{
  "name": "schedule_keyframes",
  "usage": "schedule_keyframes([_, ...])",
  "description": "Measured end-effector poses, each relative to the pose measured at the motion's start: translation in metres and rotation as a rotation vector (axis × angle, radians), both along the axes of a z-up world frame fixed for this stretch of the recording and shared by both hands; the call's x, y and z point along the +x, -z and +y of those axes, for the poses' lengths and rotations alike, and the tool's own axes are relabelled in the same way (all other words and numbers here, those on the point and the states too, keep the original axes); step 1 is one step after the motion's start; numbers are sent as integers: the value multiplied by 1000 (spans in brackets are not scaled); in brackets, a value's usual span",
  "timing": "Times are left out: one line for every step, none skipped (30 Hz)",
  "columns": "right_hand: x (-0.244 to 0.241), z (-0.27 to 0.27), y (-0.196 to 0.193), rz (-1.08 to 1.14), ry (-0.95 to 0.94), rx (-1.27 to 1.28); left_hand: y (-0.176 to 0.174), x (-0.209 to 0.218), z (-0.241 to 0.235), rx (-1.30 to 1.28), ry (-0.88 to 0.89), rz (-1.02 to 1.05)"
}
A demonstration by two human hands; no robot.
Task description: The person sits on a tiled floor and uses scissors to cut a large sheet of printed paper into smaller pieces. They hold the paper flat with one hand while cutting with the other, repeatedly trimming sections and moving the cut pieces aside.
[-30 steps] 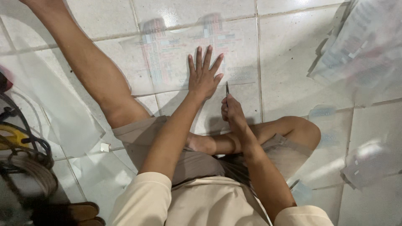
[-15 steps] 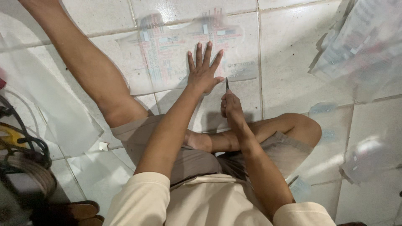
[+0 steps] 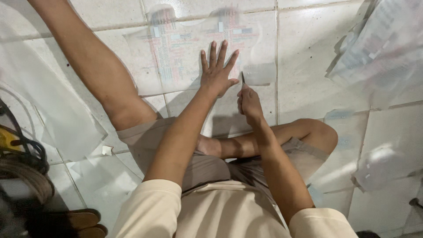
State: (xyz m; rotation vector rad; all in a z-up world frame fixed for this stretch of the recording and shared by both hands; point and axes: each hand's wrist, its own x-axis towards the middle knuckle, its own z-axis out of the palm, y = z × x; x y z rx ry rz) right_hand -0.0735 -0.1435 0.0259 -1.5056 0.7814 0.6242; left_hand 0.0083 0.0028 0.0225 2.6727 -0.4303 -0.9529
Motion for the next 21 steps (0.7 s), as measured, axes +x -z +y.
schedule_keyframes([3, 1, -4, 12, -31, -51, 0, 0, 0, -10, -5, -5])
schedule_keyframes([6, 2, -7, 14, -33, -54, 0, 0, 0, -13, -7, -3])
schedule_keyframes([9, 4, -10, 8, -51, -77, 0, 0, 1, -17, -8, -1])
schedule_keyframes([12, 5, -13, 3, -69, -100, 0, 0, 1, -21, -9, 2])
schedule_keyframes([13, 6, -13, 4, -71, -103, 0, 0, 1, -23, -11, 3])
schedule_keyframes([14, 7, -12, 9, -47, -89, -1, 0, 1, -24, -15, 8])
schedule_keyframes([15, 8, -11, 14, -24, -75, -1, 1, 1, -24, -19, 14])
schedule_keyframes([15, 9, -8, 15, -25, -77, 1, 0, 1, -26, -20, 15])
schedule_keyframes([16, 10, -6, 27, 19, -70, 3, -1, 1, -32, -22, -1])
schedule_keyframes([16, 12, -3, 40, 64, -61, 5, -1, 1, -36, -25, -16])
schedule_keyframes([16, 13, 1, 42, 62, -61, 5, -2, 1, -36, -26, -14])
schedule_keyframes([16, 14, 6, 43, 105, -27, 6, -2, 1, -27, -20, -23])
schedule_keyframes([16, 14, 11, 43, 149, 8, 7, -2, 1, -19, -14, -32])
schedule_keyframes([18, 17, 4, 45, 149, 7, 7, -2, 1, -19, -14, -31])
schedule_keyframes([20, 21, -2, 40, 170, 19, 7, -1, 1, -11, -10, -33])
schedule_keyframes([22, 23, -9, 36, 192, 30, 7, -2, 1, -4, -5, -34])
schedule_keyframes([21, 22, 0, 38, 193, 29, 9, -2, 0, -5, -4, -32])
schedule_keyframes([21, 21, 9, 40, 246, 41, 12, -3, 0, -8, -8, -47])
schedule_keyframes([21, 20, 18, 42, 300, 53, 14, -3, 0, -11, -12, -62])
schedule_keyframes([22, 22, 13, 43, 303, 52, 12, -3, 0, -13, -10, -60])
schedule_keyframes([24, 23, 8, 52, 293, 96, 10, -3, 1, -25, -16, -49])
